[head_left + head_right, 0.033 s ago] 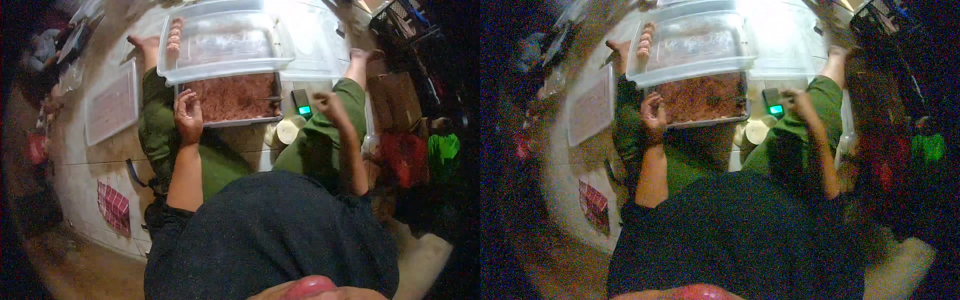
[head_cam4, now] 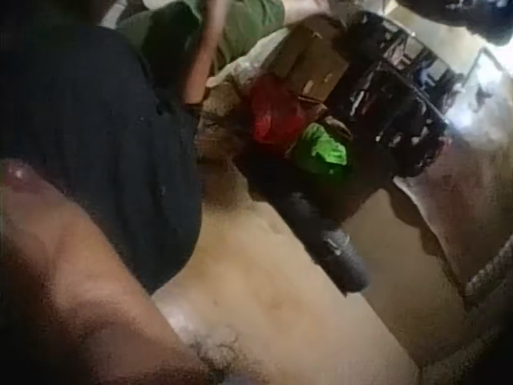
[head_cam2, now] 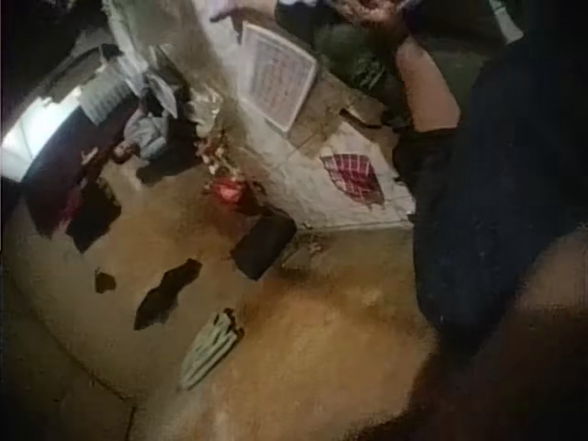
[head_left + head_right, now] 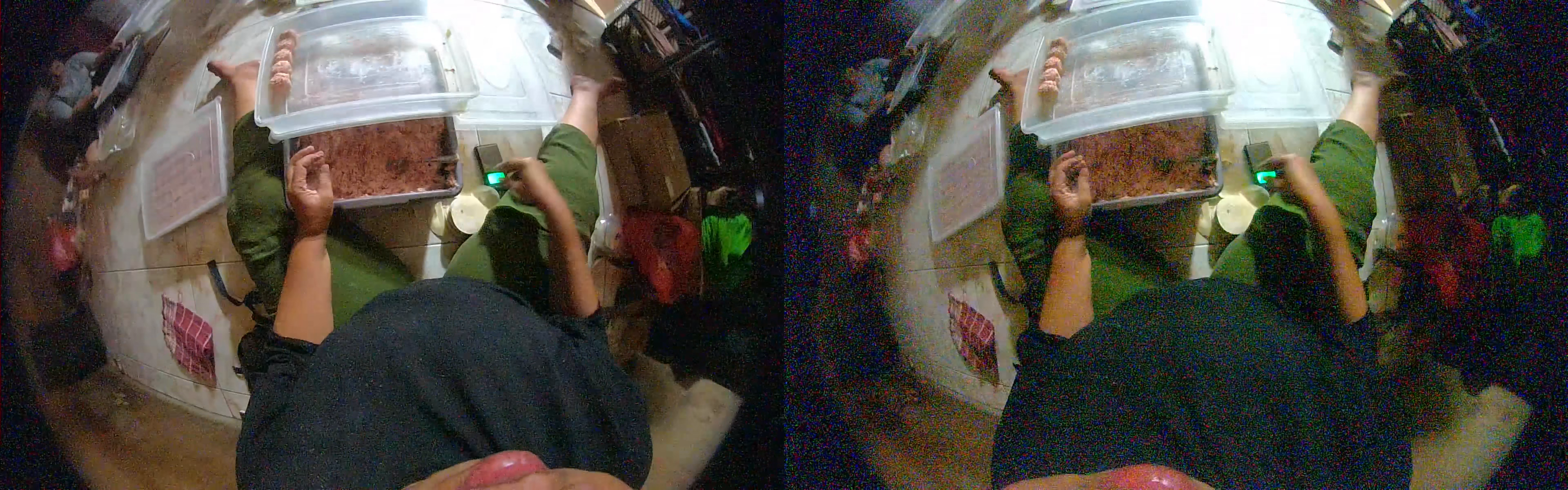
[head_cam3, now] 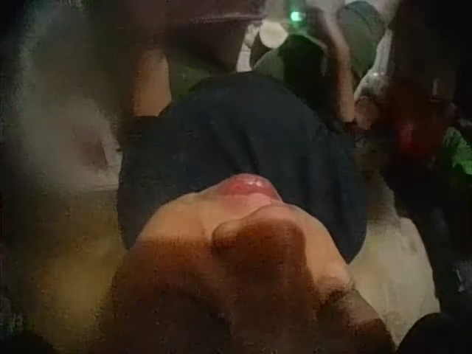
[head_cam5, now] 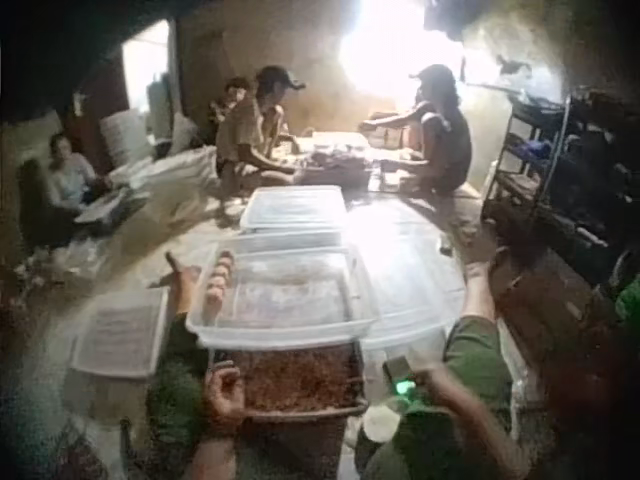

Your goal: The person scoops a meat mixture onto a circular wrapper, pinches the edges together to form a dumpling, and places it into a storage container.

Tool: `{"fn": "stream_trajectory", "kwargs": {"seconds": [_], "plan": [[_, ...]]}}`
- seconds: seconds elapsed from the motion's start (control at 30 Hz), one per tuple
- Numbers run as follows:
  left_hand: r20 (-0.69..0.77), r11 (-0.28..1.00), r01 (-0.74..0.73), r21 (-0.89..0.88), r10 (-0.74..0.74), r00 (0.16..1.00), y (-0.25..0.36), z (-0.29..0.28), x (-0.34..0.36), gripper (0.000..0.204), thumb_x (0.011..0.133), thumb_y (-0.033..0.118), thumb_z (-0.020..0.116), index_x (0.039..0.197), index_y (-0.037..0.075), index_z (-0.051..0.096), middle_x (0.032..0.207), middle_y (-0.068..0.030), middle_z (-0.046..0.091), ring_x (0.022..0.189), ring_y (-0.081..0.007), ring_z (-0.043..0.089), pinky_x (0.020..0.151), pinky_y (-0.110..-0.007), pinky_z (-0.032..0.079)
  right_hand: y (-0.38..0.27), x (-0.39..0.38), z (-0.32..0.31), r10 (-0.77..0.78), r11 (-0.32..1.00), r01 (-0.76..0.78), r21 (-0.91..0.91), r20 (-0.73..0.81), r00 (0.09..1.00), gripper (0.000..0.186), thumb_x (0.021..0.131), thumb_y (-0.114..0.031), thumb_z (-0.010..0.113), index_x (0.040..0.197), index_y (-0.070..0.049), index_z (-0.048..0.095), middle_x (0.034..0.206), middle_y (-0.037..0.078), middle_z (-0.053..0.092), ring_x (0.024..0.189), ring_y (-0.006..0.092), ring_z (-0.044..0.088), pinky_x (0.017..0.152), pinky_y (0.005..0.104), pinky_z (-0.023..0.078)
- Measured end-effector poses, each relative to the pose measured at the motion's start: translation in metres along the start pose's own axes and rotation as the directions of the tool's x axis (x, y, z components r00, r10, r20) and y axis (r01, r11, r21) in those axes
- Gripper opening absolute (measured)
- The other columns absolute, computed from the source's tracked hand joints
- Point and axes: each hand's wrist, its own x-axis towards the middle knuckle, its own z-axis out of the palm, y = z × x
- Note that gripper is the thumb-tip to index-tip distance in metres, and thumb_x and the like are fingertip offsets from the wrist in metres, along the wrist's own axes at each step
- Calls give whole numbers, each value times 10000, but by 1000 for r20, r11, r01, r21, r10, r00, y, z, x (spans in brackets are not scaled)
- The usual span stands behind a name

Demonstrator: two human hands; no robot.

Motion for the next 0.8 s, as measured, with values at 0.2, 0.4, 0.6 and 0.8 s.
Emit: {"fn": "stream_trajectory", "kwargs": {"seconds": [0.2, 0.4, 0.6, 0.8], "plan": [[42, 996, 81, 50, -83, 996, -9, 3, -6, 142, 770, 47, 648, 906, 27, 612, 1122, -104, 527, 927, -200, 573, 672, -260, 509, 16, 16, 106, -118, 888, 57, -456, -105, 987, 178, 780, -212, 541, 881, -141, 669, 892, 127, 645, 856, 288, 626, 692, 390, 490], [53, 999, -13, 32, 11, 999, -8, 1, -9, 153, 788, 80, 643, 916, 14, 592, 1123, -94, 517, 896, -159, 572, 659, -245, 494, 8, 23, 91, 98, 946, -49, -321, 139, 985, 126, 741, -193, 588, 843, -165, 657, 921, 93, 590, 894, 294, 596, 729, 385, 472], [87, 993, -45, 108, 36, 996, -5, 1, -8, 159, 778, 87, 646, 916, 26, 594, 1115, -89, 529, 844, -162, 585, 653, -246, 495, 11, 13, 85, 80, 979, -72, -189, 33, 996, 120, 751, -205, 580, 837, -158, 649, 927, 84, 576, 896, 290, 588, 716, 377, 470], [54, 999, 26, 48, -29, 998, -9, -1, -11, 159, 758, 91, 662, 900, 38, 614, 1094, -80, 552, 850, -186, 594, 640, -265, 498, 6, 27, 79, 182, 973, -180, -145, 0, 983, 145, 822, -191, 515, 886, -112, 619, 978, 117, 590, 903, 296, 584, 725, 399, 464]]}}
